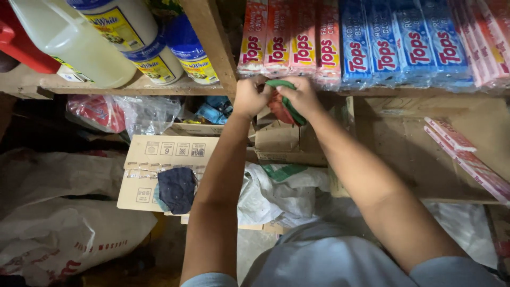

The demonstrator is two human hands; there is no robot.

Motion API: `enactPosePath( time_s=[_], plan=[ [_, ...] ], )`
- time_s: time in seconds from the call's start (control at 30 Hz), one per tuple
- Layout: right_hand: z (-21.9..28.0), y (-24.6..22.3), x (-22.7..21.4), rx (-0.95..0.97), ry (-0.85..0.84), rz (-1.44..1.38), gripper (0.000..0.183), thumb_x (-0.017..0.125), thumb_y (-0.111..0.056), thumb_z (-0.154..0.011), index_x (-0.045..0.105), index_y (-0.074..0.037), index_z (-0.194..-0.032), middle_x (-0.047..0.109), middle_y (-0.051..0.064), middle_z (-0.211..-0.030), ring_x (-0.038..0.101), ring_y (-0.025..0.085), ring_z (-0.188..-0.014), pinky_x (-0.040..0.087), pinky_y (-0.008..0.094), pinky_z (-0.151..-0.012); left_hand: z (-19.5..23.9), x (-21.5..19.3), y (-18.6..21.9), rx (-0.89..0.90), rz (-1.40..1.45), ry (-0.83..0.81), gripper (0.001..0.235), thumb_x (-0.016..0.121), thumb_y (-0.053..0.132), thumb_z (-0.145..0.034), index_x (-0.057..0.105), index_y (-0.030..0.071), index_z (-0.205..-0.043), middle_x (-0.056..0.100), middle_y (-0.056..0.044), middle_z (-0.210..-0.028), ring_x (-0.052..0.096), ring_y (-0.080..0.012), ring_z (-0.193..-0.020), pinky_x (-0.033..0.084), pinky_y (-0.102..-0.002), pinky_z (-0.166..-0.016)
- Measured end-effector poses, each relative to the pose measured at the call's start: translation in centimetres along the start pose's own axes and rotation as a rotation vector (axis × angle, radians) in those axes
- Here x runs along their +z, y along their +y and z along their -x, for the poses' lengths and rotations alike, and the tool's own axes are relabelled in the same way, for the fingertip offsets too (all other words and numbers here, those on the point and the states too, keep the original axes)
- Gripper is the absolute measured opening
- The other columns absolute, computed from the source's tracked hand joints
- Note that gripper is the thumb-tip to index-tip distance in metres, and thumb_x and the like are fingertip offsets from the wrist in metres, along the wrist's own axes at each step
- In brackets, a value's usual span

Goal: The person wipes down several individual packages of cleaning supplies or tissues using a cloth before placing them back onto a wooden storage shelf or into an open cardboard box.

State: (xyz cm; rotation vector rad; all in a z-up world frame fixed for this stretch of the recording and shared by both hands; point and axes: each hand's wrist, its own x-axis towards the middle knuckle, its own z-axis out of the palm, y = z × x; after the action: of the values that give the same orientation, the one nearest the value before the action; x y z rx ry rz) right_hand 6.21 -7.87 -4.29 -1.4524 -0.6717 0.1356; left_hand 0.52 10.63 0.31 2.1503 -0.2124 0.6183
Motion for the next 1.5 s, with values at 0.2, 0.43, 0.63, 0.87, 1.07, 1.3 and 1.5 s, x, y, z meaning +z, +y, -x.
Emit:
enactPosePath(
  time_s=[0.2,0.43,0.63,0.87,1.07,1.3,1.5],
  plan=[
    [-0.4,1.7,-0.9,0.020,0.016,0.052,0.016,0.069,-0.014,-0.094,0.075,-0.001,-0.100,0.067,-0.003,-0.084,0.059,0.005,-0.077,0.048,0.024,-0.071,-0.8,0.7,-1.1,0.003,-0.060,0.029,0.017,0.073,0.017,-0.079,0.074,0.001,-0.081,0.068,-0.021,-0.069,0.071,-0.0333,-0.062,0.056,-0.043,-0.061],
    [-0.6,0.9,-1.3,0.120,0.053,0.058,0.013,0.071,-0.013,-0.094,0.071,-0.002,-0.087,0.063,-0.003,-0.076,0.055,0.007,-0.071,0.044,0.026,-0.066,-1.1,0.6,-0.7,-0.116,-0.025,-0.003,0.022,0.074,0.020,-0.078,0.072,-0.002,-0.077,0.069,-0.022,-0.068,0.073,-0.0328,-0.062,0.056,-0.044,-0.061],
    [0.4,-2.4,-0.9,0.037,-0.019,0.228,0.018,0.069,-0.014,-0.090,0.076,-0.002,-0.101,0.074,0.001,-0.089,0.068,0.011,-0.080,0.054,0.027,-0.077,-0.2,0.8,0.5,0.108,0.091,0.151,0.017,0.071,0.017,-0.087,0.074,0.000,-0.085,0.071,-0.016,-0.071,0.070,-0.0224,-0.063,0.056,-0.036,-0.062],
    [-1.3,-1.5,-1.0,-0.021,0.005,0.094,0.028,0.067,-0.014,-0.096,0.073,0.001,-0.119,0.075,0.004,-0.100,0.066,0.010,-0.089,0.053,0.029,-0.083,-1.7,4.3,-1.8,-0.098,0.251,0.423,0.038,0.068,0.020,-0.102,0.062,-0.003,-0.072,0.053,-0.012,-0.059,0.047,-0.0087,-0.058,0.042,-0.031,-0.053],
    [-1.7,-0.7,-1.5,0.013,-0.025,0.005,0.027,0.066,-0.014,-0.098,0.074,0.000,-0.118,0.075,0.003,-0.100,0.065,0.010,-0.088,0.051,0.027,-0.083,-2.5,4.4,-1.1,-0.099,0.171,0.542,0.031,0.066,0.018,-0.095,0.066,-0.003,-0.072,0.057,-0.009,-0.055,0.054,-0.0056,-0.052,0.047,-0.029,-0.052],
    [2.9,-2.6,-3.7,-0.077,-0.134,0.394,0.015,0.074,-0.016,-0.091,0.078,-0.004,-0.100,0.075,0.008,-0.091,0.069,0.018,-0.083,0.055,0.033,-0.080,1.9,4.9,-2.6,-0.057,0.329,0.247,0.027,0.066,0.012,-0.099,0.066,-0.002,-0.076,0.061,-0.012,-0.062,0.055,-0.0085,-0.060,0.046,-0.031,-0.055],
    [4.6,-2.8,-7.3,-0.106,0.040,0.299,0.021,0.066,0.000,-0.091,0.075,0.000,-0.110,0.077,0.006,-0.102,0.069,0.012,-0.093,0.054,0.028,-0.086,1.0,5.3,2.5,0.209,0.190,0.042,0.015,0.069,0.010,-0.092,0.073,-0.001,-0.084,0.070,-0.009,-0.070,0.065,-0.0088,-0.059,0.051,-0.029,-0.056]
  ],
)
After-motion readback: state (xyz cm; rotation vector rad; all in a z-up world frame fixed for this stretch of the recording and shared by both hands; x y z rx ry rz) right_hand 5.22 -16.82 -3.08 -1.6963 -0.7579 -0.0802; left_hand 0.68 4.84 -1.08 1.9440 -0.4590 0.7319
